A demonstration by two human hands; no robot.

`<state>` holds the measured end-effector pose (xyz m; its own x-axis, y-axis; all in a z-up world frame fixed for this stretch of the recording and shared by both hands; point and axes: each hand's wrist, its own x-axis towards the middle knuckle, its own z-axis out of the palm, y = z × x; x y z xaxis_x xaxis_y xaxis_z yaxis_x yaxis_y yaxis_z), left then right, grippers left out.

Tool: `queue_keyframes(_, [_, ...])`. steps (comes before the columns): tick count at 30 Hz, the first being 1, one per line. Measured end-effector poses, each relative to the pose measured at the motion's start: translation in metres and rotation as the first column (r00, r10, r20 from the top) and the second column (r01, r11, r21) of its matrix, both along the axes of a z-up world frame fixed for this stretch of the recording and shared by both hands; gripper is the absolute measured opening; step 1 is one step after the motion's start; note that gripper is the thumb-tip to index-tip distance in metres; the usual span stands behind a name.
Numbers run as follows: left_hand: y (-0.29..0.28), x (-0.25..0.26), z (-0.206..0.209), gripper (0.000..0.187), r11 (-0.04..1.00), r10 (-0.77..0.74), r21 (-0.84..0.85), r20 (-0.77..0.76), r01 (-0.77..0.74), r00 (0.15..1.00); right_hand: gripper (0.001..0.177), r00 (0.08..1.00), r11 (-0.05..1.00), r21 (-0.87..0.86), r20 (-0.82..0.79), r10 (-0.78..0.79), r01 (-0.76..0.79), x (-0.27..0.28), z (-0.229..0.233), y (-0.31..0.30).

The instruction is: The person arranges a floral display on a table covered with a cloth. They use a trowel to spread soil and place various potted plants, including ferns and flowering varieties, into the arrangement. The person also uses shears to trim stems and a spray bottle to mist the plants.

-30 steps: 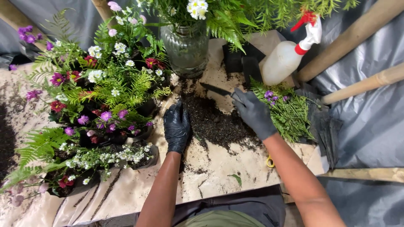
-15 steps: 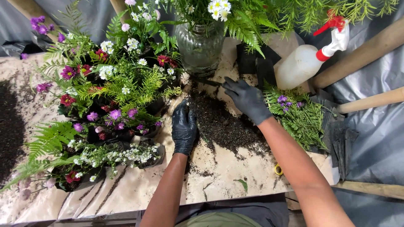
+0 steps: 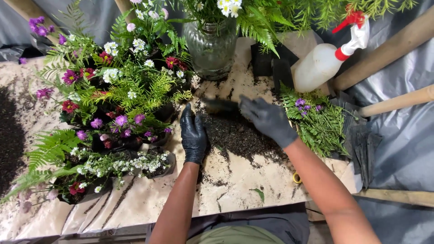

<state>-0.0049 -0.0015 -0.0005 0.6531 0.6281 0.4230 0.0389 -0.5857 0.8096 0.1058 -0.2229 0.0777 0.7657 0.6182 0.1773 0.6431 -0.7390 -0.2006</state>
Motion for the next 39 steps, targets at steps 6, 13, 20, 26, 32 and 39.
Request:
queue_keyframes(6, [0.001,-0.004,0.008,0.047,0.998,-0.004,-0.068,0.063,0.008,0.998,0.033,0.999,0.985,0.164,0.009,0.047,-0.047,0.039,-0.009,0.053])
queue_keyframes(13, [0.002,-0.004,0.008,0.046,0.997,-0.035,-0.073,0.057,0.039,0.998,0.018,0.93,0.965,-0.09,0.259,0.26,-0.245,-0.023,0.014,0.01])
queue_keyframes(20, [0.003,-0.002,0.006,0.047,0.997,-0.048,-0.064,0.042,0.051,0.998,0.032,0.999,0.962,0.273,0.039,-0.01,-0.001,0.052,-0.025,0.001])
queue_keyframes(26, [0.003,-0.001,0.002,0.044,0.997,-0.049,-0.066,0.002,0.049,0.999,0.03,0.986,0.988,0.146,0.155,-0.064,0.041,-0.027,0.017,-0.001])
queue_keyframes(32, [0.001,-0.001,0.004,0.045,0.998,-0.043,-0.041,-0.071,0.04,0.997,0.033,0.986,0.971,0.167,-0.038,-0.165,0.169,-0.048,0.003,-0.023])
queue_keyframes(39, [0.007,0.001,-0.012,0.035,0.99,-0.112,0.088,-0.037,0.115,0.993,0.031,0.961,0.953,0.14,0.033,-0.276,0.269,-0.015,-0.025,-0.016])
